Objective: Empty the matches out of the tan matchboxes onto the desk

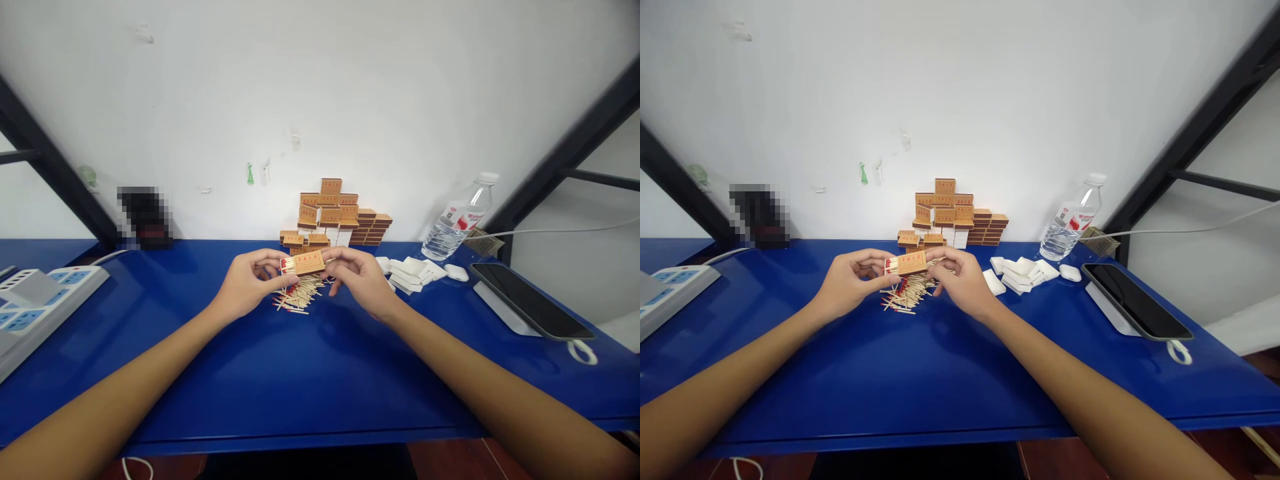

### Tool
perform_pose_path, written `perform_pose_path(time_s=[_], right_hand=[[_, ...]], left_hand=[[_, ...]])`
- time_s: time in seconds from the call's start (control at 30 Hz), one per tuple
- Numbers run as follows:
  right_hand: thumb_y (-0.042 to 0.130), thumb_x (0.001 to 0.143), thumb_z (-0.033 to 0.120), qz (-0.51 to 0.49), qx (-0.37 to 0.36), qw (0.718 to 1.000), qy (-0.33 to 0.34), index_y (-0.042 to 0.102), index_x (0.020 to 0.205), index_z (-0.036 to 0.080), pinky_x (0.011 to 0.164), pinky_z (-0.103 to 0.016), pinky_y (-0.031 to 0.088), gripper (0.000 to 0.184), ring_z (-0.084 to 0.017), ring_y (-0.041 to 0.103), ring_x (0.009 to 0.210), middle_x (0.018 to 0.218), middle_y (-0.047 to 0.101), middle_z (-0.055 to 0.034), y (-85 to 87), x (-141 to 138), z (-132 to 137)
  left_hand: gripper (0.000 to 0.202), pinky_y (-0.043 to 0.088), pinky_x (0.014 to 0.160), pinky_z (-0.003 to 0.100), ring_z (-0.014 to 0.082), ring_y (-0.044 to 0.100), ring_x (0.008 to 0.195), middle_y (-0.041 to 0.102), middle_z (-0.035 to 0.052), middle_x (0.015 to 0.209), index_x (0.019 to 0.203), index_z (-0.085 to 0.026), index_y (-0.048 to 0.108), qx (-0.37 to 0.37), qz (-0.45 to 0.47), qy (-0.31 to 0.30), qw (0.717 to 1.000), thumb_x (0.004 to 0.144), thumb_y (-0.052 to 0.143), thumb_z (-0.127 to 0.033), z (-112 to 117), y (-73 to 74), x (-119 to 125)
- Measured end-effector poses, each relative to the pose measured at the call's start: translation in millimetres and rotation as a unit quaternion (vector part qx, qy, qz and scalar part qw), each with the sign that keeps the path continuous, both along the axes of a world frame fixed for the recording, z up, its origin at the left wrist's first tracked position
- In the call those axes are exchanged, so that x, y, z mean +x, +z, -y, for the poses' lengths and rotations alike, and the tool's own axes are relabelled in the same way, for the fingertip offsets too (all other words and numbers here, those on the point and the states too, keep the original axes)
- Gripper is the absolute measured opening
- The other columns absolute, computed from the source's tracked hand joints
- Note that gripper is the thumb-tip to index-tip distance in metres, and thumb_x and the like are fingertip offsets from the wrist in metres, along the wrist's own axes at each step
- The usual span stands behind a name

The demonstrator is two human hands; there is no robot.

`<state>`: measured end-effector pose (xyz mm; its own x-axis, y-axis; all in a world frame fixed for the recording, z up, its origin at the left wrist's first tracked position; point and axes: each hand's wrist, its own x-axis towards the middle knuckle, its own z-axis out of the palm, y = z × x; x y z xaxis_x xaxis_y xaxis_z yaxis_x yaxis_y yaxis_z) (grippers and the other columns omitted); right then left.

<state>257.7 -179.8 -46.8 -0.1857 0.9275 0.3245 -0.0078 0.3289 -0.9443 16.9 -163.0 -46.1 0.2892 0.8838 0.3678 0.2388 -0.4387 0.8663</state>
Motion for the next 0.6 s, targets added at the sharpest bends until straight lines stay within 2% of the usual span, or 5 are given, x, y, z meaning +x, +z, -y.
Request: perform_pose_path(time_s=[0.1,0.2,0.27,0.43,0.6], right_hand=[[0.075,0.081,0.040,-0.023,-0.074,0.997,0.009,0.071,0.088,0.019,0.050,-0.027,0.057,0.022,-0.019,0.064,0.078,0.088,0.066,-0.0058,3.2,-1.6,1.4],[0.078,0.081,0.052,0.008,-0.103,0.995,0.001,0.071,0.085,0.018,0.044,-0.024,0.050,0.034,-0.016,0.059,0.068,0.074,0.063,-0.0038,2.4,-3.5,2.8],[0.079,0.080,0.054,0.023,-0.120,0.993,-0.004,0.071,0.083,0.018,0.043,-0.023,0.046,0.037,-0.014,0.056,0.062,0.069,0.062,-0.0029,0.9,-3.9,2.1],[0.080,0.077,0.042,0.036,-0.133,0.988,-0.070,0.070,0.073,0.017,0.042,-0.022,0.042,0.027,-0.014,0.056,0.062,0.070,0.064,-0.0049,11.8,16.0,-10.6],[0.076,0.081,0.036,0.065,-0.087,0.981,-0.163,0.070,0.071,0.016,0.041,-0.023,0.030,0.023,-0.009,0.043,0.050,0.063,0.061,-0.0032,34.1,58.0,-29.7]], left_hand=[[0.044,0.051,0.060,0.027,0.0147,0.065,0.066,0.080,0.0066,0.088,0.108,-0.017,0.077,0.030,-0.026,0.019,0.999,0.074,0.091,-0.043,3.2,-0.4,0.6],[0.043,0.049,0.059,0.027,0.0136,0.061,0.063,0.079,0.0046,0.084,0.106,-0.018,0.078,0.056,-0.062,0.035,0.996,0.076,0.089,-0.046,5.2,-0.6,-0.8],[0.042,0.048,0.058,0.027,0.0124,0.057,0.061,0.077,0.0030,0.081,0.106,-0.019,0.078,0.074,-0.081,0.045,0.993,0.076,0.089,-0.046,6.3,0.0,-1.7],[0.041,0.046,0.057,0.027,0.0119,0.054,0.060,0.074,0.0016,0.075,0.106,-0.018,0.079,0.090,-0.086,0.056,0.991,0.078,0.086,-0.047,6.6,2.0,-2.0],[0.042,0.048,0.060,0.027,0.0122,0.056,0.063,0.078,0.0035,0.084,0.110,-0.019,0.078,0.090,-0.073,0.070,0.991,0.080,0.085,-0.047,4.4,-0.1,-2.7]])
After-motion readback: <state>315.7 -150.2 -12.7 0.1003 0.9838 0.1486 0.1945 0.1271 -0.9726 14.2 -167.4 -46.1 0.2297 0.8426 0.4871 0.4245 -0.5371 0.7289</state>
